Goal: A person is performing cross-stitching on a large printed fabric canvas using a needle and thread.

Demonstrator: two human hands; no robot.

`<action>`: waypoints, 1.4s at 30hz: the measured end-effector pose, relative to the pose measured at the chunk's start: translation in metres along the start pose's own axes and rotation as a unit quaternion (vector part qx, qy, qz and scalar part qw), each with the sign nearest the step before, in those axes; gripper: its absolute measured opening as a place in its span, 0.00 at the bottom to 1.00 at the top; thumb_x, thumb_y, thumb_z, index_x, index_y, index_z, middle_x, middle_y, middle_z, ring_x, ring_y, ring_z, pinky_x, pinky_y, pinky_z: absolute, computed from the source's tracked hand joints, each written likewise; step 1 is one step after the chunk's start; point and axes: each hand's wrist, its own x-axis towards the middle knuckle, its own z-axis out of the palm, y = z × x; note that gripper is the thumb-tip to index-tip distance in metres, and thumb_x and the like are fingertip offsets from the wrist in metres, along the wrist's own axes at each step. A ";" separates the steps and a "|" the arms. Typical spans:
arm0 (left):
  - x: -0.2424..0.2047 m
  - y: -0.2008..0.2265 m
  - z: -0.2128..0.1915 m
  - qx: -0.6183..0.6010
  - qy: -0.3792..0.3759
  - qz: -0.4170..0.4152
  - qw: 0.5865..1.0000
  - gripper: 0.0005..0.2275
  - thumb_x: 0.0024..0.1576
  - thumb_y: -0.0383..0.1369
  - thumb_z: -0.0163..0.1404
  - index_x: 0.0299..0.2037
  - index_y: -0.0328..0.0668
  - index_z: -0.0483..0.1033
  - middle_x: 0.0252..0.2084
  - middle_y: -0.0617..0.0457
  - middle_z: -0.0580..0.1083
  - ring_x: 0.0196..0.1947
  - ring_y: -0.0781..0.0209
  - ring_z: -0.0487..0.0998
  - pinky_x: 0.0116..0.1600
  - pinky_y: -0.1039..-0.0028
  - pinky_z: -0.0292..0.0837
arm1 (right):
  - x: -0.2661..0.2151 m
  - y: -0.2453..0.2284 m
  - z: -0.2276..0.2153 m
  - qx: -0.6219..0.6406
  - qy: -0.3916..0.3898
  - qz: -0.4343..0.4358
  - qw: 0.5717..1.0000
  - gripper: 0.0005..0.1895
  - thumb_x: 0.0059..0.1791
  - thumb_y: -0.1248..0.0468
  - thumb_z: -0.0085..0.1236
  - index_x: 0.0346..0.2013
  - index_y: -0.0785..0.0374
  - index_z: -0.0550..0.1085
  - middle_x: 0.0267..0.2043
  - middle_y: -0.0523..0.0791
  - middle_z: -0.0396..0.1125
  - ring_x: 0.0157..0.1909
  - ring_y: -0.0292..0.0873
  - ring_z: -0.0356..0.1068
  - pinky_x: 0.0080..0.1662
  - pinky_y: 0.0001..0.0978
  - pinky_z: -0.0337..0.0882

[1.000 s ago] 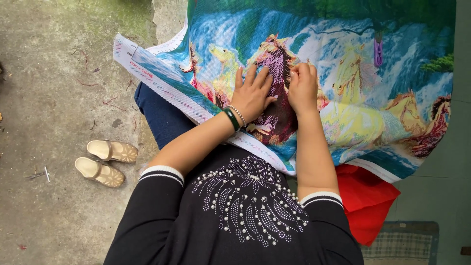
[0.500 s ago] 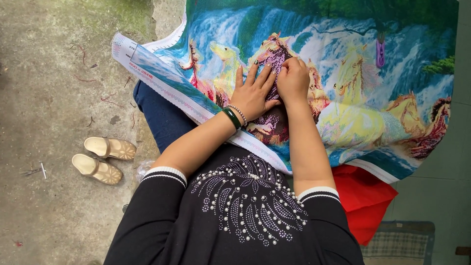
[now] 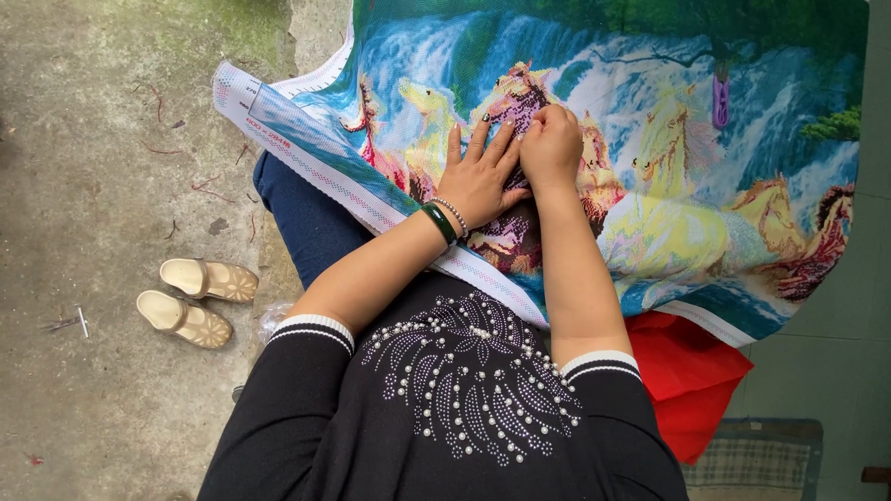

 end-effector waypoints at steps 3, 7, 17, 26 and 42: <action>0.000 0.000 0.000 -0.002 0.003 0.001 1.000 0.37 0.63 0.63 0.38 0.77 0.52 0.50 0.81 0.52 0.41 0.79 0.41 0.34 0.73 0.38 0.15 | 0.003 0.000 -0.004 0.001 -0.007 -0.009 1.000 0.02 0.46 0.68 0.59 0.32 0.59 0.75 0.33 0.49 0.68 0.42 0.61 0.73 0.43 0.55 0.74; 0.000 0.000 -0.003 -0.004 0.001 0.001 1.000 0.37 0.63 0.63 0.39 0.77 0.52 0.50 0.81 0.52 0.41 0.79 0.41 0.34 0.73 0.38 0.15 | -0.002 -0.008 -0.006 -0.001 0.000 0.000 1.000 0.02 0.46 0.68 0.59 0.32 0.59 0.74 0.33 0.48 0.68 0.42 0.59 0.74 0.43 0.54 0.74; 0.001 -0.003 0.001 -0.005 0.014 0.005 1.000 0.38 0.61 0.60 0.46 0.77 0.50 0.52 0.80 0.53 0.42 0.78 0.41 0.34 0.74 0.38 0.17 | -0.004 -0.025 -0.017 0.007 0.006 0.058 0.998 0.09 0.45 0.65 0.67 0.34 0.59 0.73 0.33 0.49 0.69 0.43 0.59 0.73 0.44 0.54 0.73; -0.027 -0.049 -0.028 -0.266 0.027 0.050 0.962 0.25 0.60 0.49 0.55 0.66 0.55 0.70 0.68 0.52 0.67 0.70 0.48 0.63 0.74 0.46 0.42 | -0.066 0.009 -0.151 0.194 -0.178 0.187 0.947 0.11 0.49 0.60 0.66 0.41 0.61 0.75 0.25 0.47 0.67 0.32 0.43 0.72 0.38 0.36 0.73; -0.163 -0.062 -0.099 -0.154 0.157 0.177 0.959 0.17 0.63 0.32 0.57 0.60 0.36 0.73 0.62 0.40 0.74 0.61 0.44 0.76 0.71 0.45 0.60 | -0.419 0.368 -0.290 -0.209 0.218 0.352 0.886 0.15 0.50 0.61 0.68 0.44 0.70 0.79 0.42 0.58 0.75 0.44 0.60 0.73 0.48 0.51 0.71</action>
